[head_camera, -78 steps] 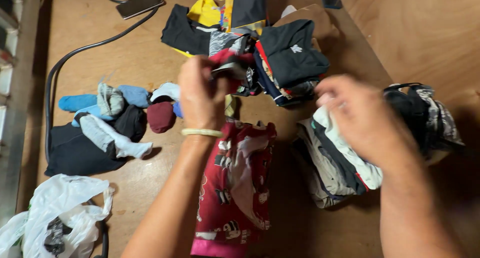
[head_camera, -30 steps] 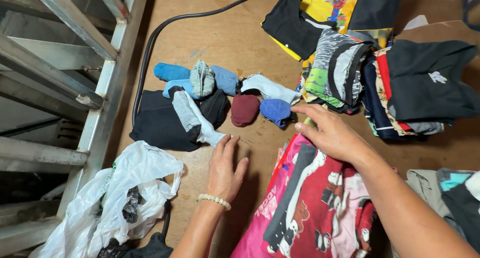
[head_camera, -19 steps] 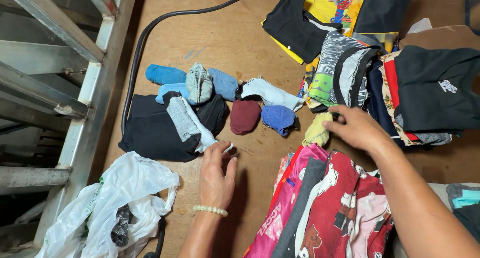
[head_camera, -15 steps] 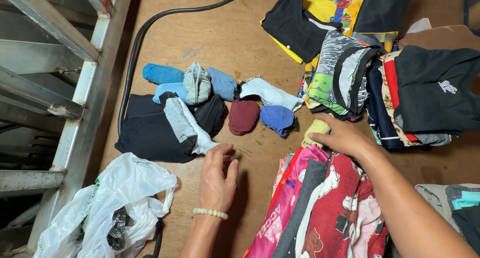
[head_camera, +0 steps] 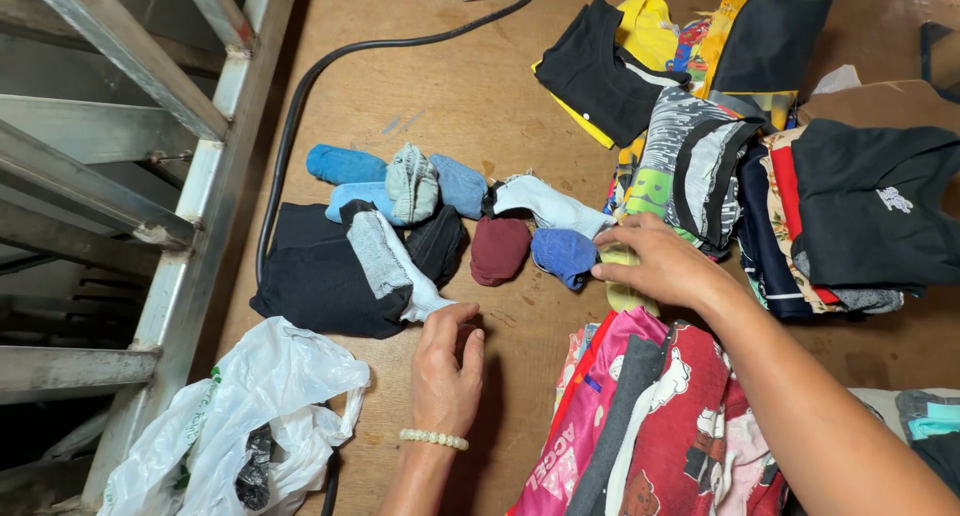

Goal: The person folds, pairs, and organizes various pieces of clothing and socks into stacks on the floor by hand, then handles a plastic bag containing packed items.

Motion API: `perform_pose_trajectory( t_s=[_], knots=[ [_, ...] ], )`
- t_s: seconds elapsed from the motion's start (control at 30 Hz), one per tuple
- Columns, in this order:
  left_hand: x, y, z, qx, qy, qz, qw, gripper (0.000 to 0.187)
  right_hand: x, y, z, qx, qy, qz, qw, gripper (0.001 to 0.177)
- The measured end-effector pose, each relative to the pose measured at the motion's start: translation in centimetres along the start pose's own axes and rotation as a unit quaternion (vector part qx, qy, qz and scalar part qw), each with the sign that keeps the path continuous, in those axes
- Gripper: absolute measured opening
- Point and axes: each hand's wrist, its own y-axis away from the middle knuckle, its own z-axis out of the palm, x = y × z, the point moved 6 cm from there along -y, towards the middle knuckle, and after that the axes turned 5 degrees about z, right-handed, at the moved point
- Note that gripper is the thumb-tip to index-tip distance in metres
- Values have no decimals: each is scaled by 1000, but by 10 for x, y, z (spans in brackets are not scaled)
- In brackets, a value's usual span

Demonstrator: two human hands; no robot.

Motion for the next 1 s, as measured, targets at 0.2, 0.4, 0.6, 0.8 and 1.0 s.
perform_pose_trajectory(
  t_s=[0.2,0.4,0.6,0.8,1.0],
  knots=[
    [-4,-3,-14,52,0,-22,998,25,-28,-59,19,-67,46,-64,995,43],
    [-13,-8,-33,91,-37,-118,988,34,-13,-93,51,-71,1,-51,996,49],
    [-27,-5,-29,47,-104,-99,988,50,-4,-86,51,-21,10,-48,999,60],
    [-34,-1,-28,43,-113,-111,986,51,-24,-65,16,18,-93,-24,995,48],
    [-34,0,-16,-3,-144,-37,989,46,-52,-26,-9,-73,-538,28,839,45]
  ],
)
